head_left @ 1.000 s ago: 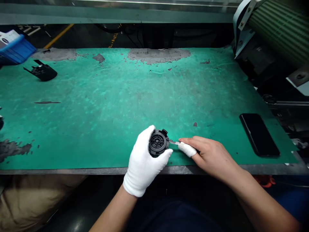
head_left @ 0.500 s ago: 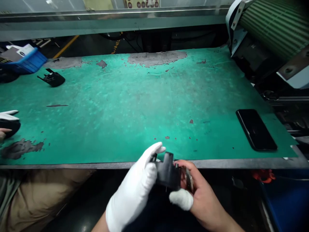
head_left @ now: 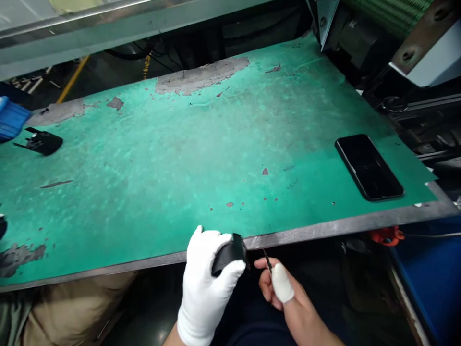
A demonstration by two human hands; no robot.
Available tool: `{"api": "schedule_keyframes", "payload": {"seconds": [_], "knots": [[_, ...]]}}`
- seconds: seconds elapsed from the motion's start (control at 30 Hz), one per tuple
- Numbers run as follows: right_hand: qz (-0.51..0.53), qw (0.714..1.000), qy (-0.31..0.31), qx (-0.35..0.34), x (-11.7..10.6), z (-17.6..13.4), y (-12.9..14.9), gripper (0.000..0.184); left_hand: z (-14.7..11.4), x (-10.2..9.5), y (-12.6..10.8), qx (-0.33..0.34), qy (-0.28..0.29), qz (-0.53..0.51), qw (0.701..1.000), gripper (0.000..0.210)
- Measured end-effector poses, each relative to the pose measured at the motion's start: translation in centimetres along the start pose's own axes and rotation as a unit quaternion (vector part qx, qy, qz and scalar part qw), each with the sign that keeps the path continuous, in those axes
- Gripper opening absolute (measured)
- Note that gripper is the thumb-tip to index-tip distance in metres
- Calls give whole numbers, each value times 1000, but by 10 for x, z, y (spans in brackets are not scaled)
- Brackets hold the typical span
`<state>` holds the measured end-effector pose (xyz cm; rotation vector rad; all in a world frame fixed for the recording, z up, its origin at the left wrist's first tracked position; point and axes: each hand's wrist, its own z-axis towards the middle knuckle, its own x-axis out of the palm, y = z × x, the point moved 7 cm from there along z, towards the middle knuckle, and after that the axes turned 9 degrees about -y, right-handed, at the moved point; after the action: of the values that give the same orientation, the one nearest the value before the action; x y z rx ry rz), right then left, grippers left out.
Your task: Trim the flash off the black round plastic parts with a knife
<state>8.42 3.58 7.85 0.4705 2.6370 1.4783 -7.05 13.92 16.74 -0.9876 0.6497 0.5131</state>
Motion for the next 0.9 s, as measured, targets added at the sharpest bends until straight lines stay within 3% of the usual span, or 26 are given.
{"api": "schedule_keyframes", "payload": {"seconds": [0.1,0.23,0.53,0.9], "knots": [[-8,999,30,25,-6,7,3,60,1,1,0,-21,-7,-16,1000,36],[-29,995,88,-38,5,14,24,49,1,2,1,-39,-9,-25,999,30],[-39,987,145,-53,21,31,31,39,-1,4,1,-9,-21,-5,1000,34],[-99,984,143,-46,15,43,29,44,8,6,-5,34,-20,0,999,22]]}}
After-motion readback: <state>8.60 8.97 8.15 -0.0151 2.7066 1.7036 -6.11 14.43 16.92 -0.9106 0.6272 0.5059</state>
